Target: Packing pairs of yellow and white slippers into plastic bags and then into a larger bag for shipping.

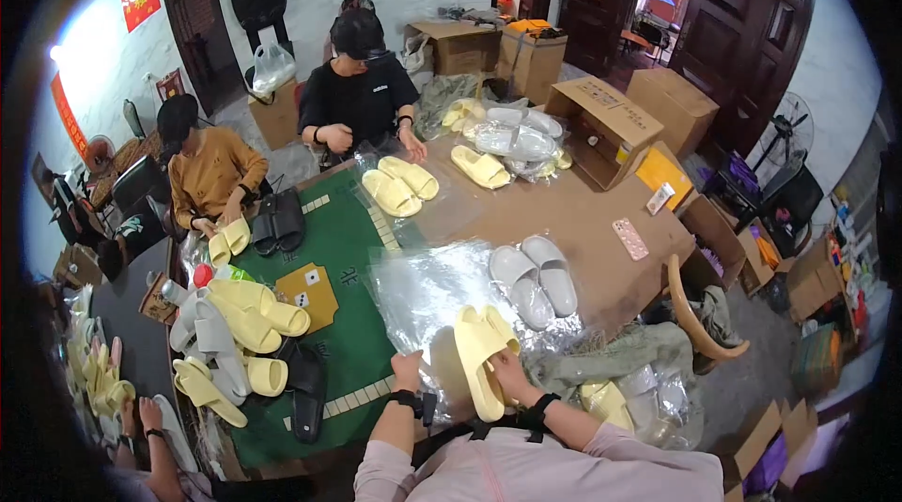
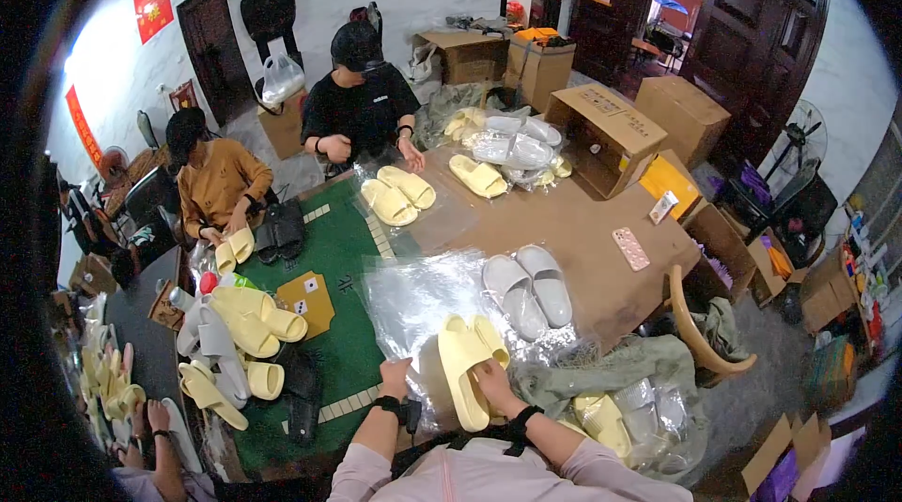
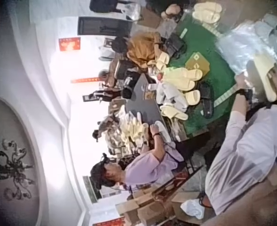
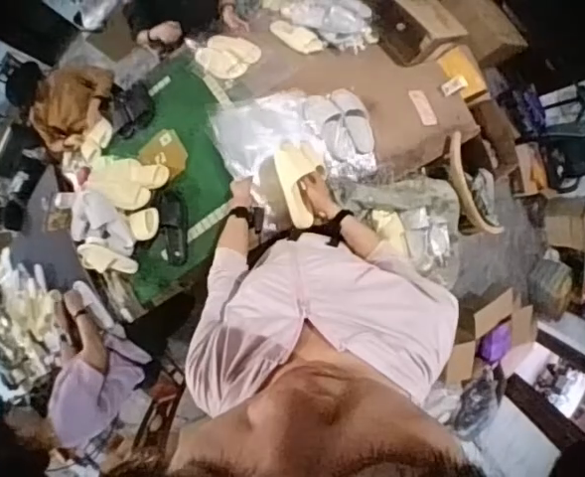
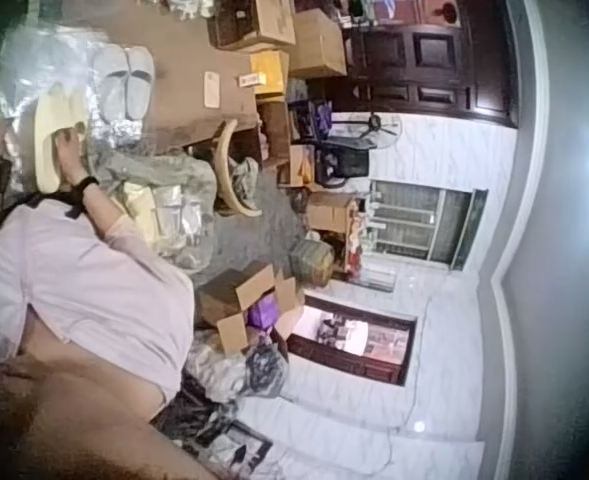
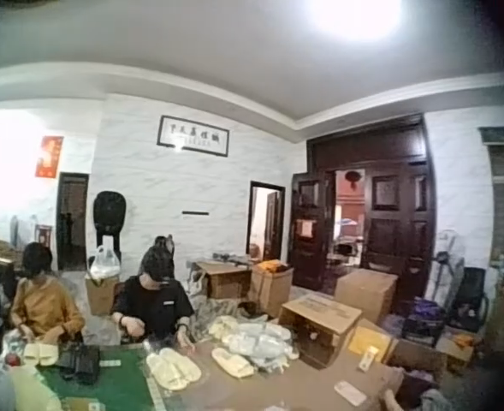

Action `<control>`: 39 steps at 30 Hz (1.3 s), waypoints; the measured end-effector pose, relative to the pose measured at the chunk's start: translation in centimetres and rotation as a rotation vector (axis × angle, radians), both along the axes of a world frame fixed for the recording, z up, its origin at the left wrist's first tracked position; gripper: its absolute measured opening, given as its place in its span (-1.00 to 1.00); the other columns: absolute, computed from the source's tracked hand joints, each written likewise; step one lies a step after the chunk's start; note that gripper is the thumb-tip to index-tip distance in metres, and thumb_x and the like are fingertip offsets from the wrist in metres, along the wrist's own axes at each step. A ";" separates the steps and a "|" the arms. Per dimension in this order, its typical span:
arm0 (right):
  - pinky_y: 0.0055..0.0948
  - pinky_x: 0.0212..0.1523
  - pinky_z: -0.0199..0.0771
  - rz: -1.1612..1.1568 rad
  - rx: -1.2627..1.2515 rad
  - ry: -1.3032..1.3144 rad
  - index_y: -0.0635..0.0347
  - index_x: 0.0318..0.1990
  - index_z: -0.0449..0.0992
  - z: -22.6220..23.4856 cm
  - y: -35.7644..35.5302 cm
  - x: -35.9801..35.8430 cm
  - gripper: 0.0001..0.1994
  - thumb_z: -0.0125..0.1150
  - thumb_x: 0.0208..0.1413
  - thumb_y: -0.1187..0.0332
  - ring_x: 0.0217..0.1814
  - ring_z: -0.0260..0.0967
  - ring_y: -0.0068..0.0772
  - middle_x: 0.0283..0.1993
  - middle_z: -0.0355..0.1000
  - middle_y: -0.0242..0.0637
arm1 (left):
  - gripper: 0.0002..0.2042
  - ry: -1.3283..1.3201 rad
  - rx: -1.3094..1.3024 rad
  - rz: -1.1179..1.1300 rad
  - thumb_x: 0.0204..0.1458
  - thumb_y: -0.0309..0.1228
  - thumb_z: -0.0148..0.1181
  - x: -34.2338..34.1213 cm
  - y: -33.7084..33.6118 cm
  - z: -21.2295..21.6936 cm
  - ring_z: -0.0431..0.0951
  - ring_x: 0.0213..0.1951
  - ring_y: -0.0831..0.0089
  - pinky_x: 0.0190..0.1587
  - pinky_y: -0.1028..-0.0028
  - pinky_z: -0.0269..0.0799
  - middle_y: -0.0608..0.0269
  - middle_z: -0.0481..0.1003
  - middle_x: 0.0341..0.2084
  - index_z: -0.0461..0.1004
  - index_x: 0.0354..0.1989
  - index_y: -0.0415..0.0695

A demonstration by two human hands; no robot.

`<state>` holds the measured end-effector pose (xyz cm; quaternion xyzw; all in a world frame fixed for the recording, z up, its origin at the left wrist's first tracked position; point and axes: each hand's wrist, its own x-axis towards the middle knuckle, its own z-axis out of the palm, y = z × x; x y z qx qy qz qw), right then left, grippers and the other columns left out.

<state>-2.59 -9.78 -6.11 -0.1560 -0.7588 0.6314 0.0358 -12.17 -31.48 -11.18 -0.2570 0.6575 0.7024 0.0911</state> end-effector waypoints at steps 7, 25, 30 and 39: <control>-0.48 -0.13 0.30 -0.050 -0.209 -0.003 0.35 -0.12 0.37 -2.7 -1.0 -0.1 -0.72 0.06 0.06 0.36 -0.14 0.33 -0.44 -0.20 0.42 -0.19 | -0.74 -0.182 0.023 0.009 -0.20 -0.41 0.30 0.1 -7.4 3.5 0.41 -0.44 0.32 -0.41 0.35 0.27 0.19 0.43 -0.48 0.39 -0.36 -0.21; -0.46 -0.15 0.30 -0.003 -0.151 -0.032 0.38 -0.16 0.40 2.0 -4.3 0.8 -0.71 0.09 0.06 0.32 -0.18 0.35 -0.40 -0.21 0.41 -0.19 | -0.24 0.088 -1.095 -1.381 -0.14 0.00 0.15 8.8 -4.8 6.4 -0.02 0.22 -0.09 0.18 0.00 -0.05 -0.23 -0.03 0.19 0.02 0.26 0.05; -0.44 -0.09 0.29 0.021 0.016 0.000 0.38 -0.13 0.41 2.2 -3.6 1.0 -0.71 0.07 0.08 0.33 -0.13 0.35 -0.37 -0.18 0.41 -0.18 | -0.23 0.345 -1.355 -1.173 -0.13 0.01 0.14 9.7 -4.8 3.3 -0.15 0.25 -0.21 0.20 -0.12 -0.24 -0.31 -0.17 0.23 -0.03 0.28 0.15; -0.48 -0.05 0.26 0.074 -0.195 -0.052 0.39 -0.06 0.35 3.0 -2.1 0.7 -0.67 0.05 0.10 0.34 -0.04 0.30 -0.42 -0.07 0.37 -0.17 | -0.59 0.673 -1.404 -0.876 -0.02 -0.26 0.01 8.0 -6.1 2.4 0.31 0.04 0.04 0.05 0.16 0.22 -0.06 0.32 -0.01 0.32 0.03 -0.12</control>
